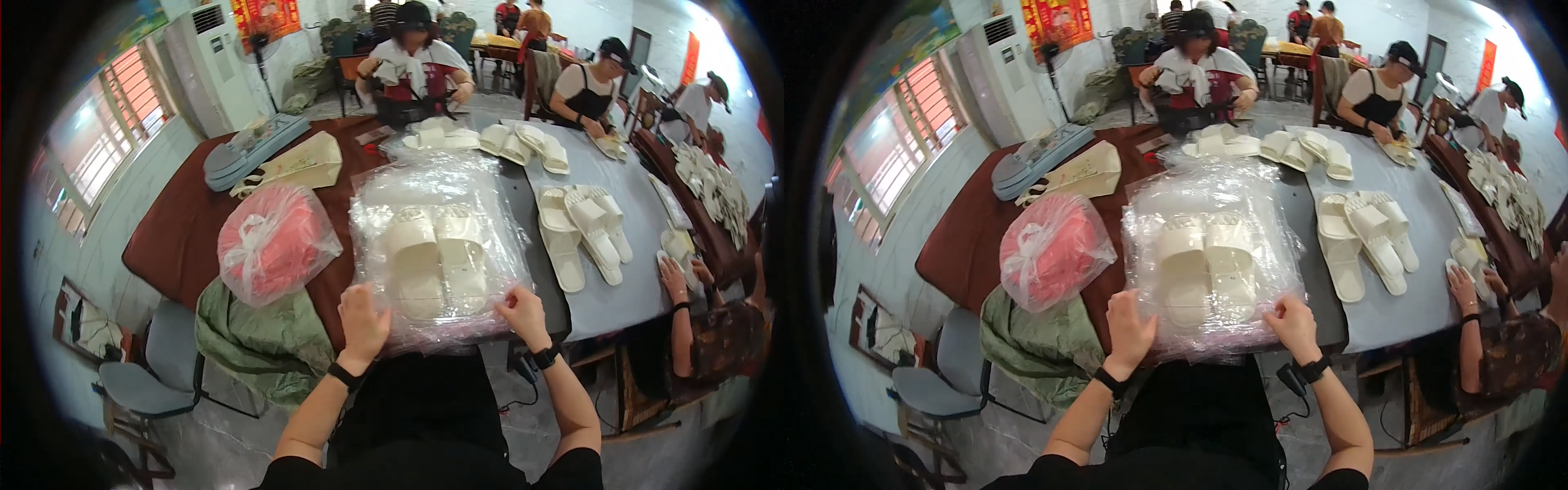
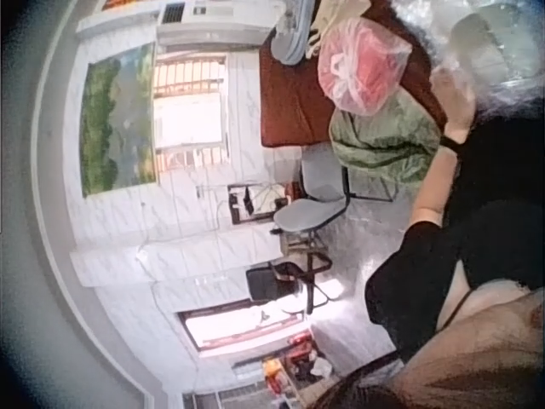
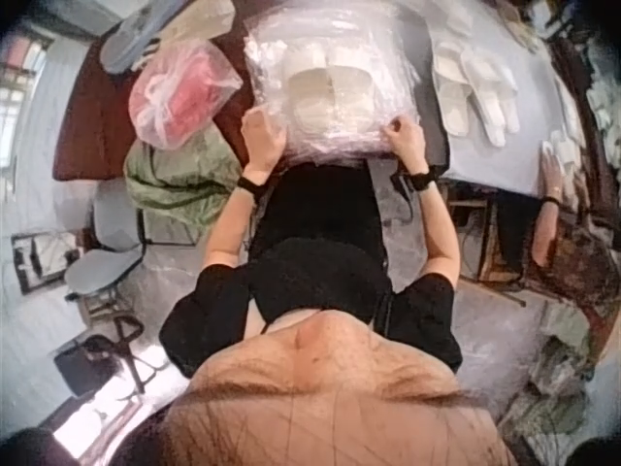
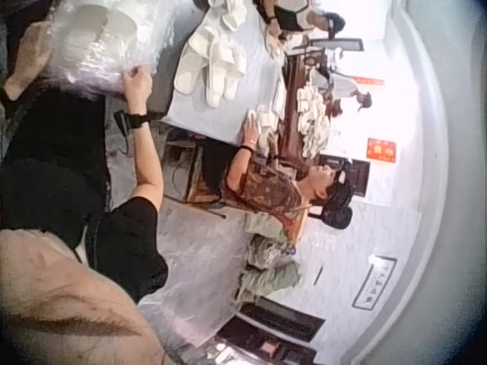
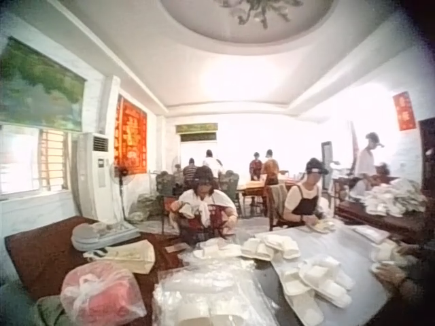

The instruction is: Packing manufactured white slides/shoes into plastic bags for shipping.

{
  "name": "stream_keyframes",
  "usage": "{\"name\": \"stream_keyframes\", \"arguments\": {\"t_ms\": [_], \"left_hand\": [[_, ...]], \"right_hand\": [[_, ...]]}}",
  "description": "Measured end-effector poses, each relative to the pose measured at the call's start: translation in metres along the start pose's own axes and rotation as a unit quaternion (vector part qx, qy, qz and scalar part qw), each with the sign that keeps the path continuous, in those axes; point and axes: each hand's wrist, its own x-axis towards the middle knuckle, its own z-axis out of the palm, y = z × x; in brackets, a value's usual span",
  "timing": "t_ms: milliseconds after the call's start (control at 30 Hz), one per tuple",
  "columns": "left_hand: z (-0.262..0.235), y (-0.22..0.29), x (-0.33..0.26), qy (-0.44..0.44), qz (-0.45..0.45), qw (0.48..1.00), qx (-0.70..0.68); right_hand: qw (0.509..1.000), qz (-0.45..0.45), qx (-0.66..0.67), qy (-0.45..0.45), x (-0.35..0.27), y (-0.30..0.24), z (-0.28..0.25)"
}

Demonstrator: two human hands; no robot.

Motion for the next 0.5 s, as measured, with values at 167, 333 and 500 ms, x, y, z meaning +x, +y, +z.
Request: {"name": "stream_keyframes", "arguments": {"t_ms": [167, 333, 500], "left_hand": [[0.007, 0.027, -0.009, -0.111, 0.328, 0.935, 0.077], [-0.003, 0.061, -0.010, -0.125, 0.236, 0.964, 0.008], [-0.015, 0.045, -0.014, -0.035, 0.210, 0.977, -0.012]], "right_hand": [[0.998, -0.005, -0.065, -0.009, 0.002, -0.018, -0.016], [0.921, -0.022, 0.348, -0.177, -0.010, -0.083, -0.037], [0.728, 0.086, 0.630, -0.256, -0.053, -0.132, -0.029]]}}
